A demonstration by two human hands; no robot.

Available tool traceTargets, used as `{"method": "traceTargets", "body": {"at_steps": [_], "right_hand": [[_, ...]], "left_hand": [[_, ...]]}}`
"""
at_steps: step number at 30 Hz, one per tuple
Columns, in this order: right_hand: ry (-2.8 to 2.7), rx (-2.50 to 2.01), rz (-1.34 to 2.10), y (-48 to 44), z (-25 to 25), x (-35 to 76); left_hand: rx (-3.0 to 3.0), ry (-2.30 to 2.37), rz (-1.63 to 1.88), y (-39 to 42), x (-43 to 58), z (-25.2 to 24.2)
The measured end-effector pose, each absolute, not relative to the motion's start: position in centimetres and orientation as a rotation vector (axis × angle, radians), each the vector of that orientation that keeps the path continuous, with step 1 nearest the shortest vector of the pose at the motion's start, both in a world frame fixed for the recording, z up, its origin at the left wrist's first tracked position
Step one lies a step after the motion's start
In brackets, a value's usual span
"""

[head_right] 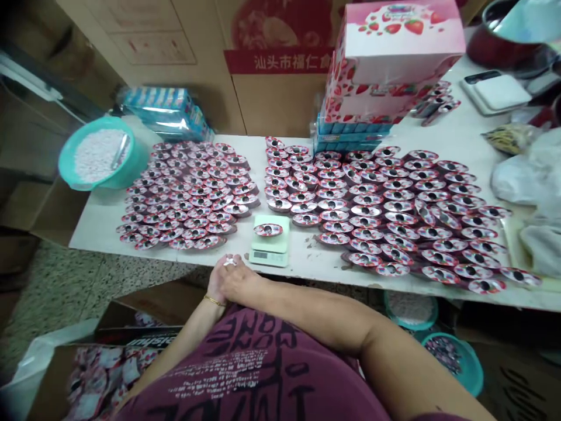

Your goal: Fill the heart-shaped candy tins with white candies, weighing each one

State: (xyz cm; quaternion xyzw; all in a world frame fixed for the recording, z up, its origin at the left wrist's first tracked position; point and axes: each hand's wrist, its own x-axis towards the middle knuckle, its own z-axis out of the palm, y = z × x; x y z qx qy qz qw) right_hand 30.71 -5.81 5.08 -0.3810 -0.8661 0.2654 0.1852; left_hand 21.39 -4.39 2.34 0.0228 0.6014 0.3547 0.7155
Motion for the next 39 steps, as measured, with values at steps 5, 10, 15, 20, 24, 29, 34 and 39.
{"method": "traceTargets", "body": {"at_steps": [5,10,15,20,24,29,34,39], "right_hand": [[-2.614,-1.131,0.461,-4.5,4.3,31.6],[-2.511,-1.124,0.570,-3.0,3.9,33.5],[-1.983,-1.244,0.830,-1.3,3.8,36.6],[-1.765,-1.535,0.912,1.1,2.4,39.8],[-1.950,-1.597,0.861,2.2,1.5,40.7],[-2.003,-1.554,0.806,2.1,2.3,41.3],[-1.609,-1.605,0.899,1.0,3.5,43.0],[-1.146,-1.668,1.104,-0.9,3.9,43.8]], "left_hand": [[-0.086,1.032,0.906,-3.3,22.4,2.5],[-0.168,0.914,0.898,-1.3,23.2,2.1],[-0.248,0.873,0.912,0.5,23.8,1.1],[-0.344,0.843,0.960,0.8,23.3,0.6],[-0.396,0.824,0.998,-0.2,21.9,0.7],[-0.439,0.814,1.057,-2.4,19.4,1.1],[-0.485,0.850,1.081,-4.6,17.0,1.3],[-0.484,0.838,1.032,-5.5,16.0,1.2]]}}
